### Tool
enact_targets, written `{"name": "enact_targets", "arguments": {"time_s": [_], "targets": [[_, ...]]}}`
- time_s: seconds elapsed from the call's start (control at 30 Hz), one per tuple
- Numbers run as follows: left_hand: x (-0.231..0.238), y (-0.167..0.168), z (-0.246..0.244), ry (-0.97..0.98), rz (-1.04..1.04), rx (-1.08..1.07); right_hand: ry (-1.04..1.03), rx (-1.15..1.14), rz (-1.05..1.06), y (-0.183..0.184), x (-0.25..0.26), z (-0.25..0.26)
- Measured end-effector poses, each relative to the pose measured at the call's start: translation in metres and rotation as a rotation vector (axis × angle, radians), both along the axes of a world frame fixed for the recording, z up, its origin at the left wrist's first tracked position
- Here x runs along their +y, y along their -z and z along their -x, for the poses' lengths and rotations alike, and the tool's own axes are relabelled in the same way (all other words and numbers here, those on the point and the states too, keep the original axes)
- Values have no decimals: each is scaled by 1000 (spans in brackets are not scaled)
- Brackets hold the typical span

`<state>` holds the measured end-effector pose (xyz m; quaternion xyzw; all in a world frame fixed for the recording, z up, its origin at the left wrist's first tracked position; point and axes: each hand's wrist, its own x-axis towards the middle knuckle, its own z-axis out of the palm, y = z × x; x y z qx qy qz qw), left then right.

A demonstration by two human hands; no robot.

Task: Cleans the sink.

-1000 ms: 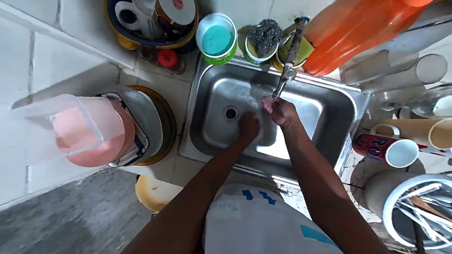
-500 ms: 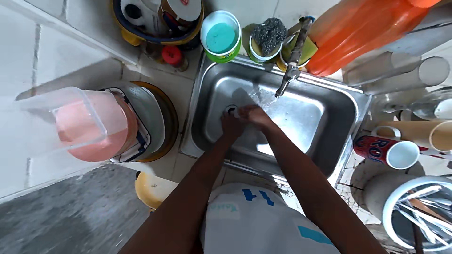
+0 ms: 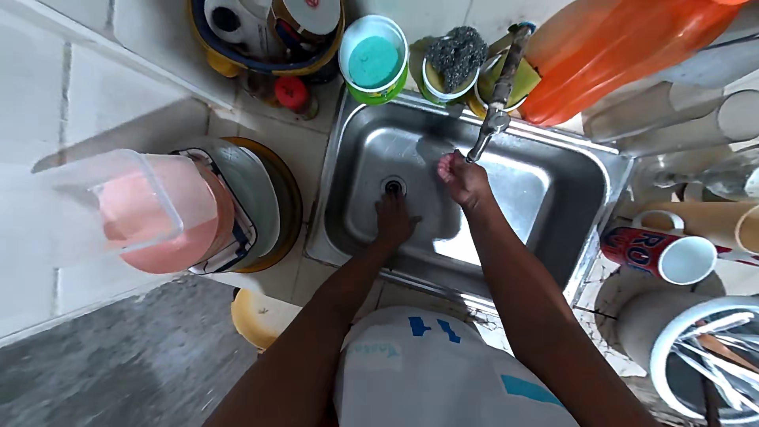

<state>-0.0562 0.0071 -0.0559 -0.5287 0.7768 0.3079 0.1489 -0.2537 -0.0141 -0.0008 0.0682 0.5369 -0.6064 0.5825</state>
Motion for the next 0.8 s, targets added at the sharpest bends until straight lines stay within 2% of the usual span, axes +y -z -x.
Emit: {"name": "enact_targets", "arguments": {"time_s": [0.07, 0.2, 0.27, 0.3, 0.37, 0.47, 0.53, 0.57, 0.6, 0.67, 0.8], "targets": [[-7, 2, 5, -27, 61, 3, -203, 113, -22, -4, -2, -10], [-14, 3, 6, -13, 90, 41, -912, 385, -53, -10, -1, -47], [-14, 11, 1, 5, 127, 83, -1063, 499, -41, -17, 0, -57], [-13, 14, -1, -6, 127, 111, -1056, 493, -50, -21, 0, -56], [-14, 17, -7, -6, 91, 123, -875, 437, -126, -11, 3, -45], [-24, 6, -13, 26, 53, 96, -372, 276, -234, 3, 9, -19], [-30, 0, -14, 74, 35, 0, -7, 172, -197, 11, 8, -4], [-31, 3, -15, 123, 43, -48, 108, 127, -152, 14, 6, 2], [-29, 8, -16, 159, 58, -74, 148, 91, -108, 15, 5, 5], [-24, 14, -14, 147, 85, -42, 69, 82, -28, 14, 2, 3], [-17, 11, 7, -61, 46, 30, -368, 219, 6, -1, 3, -32]]}}
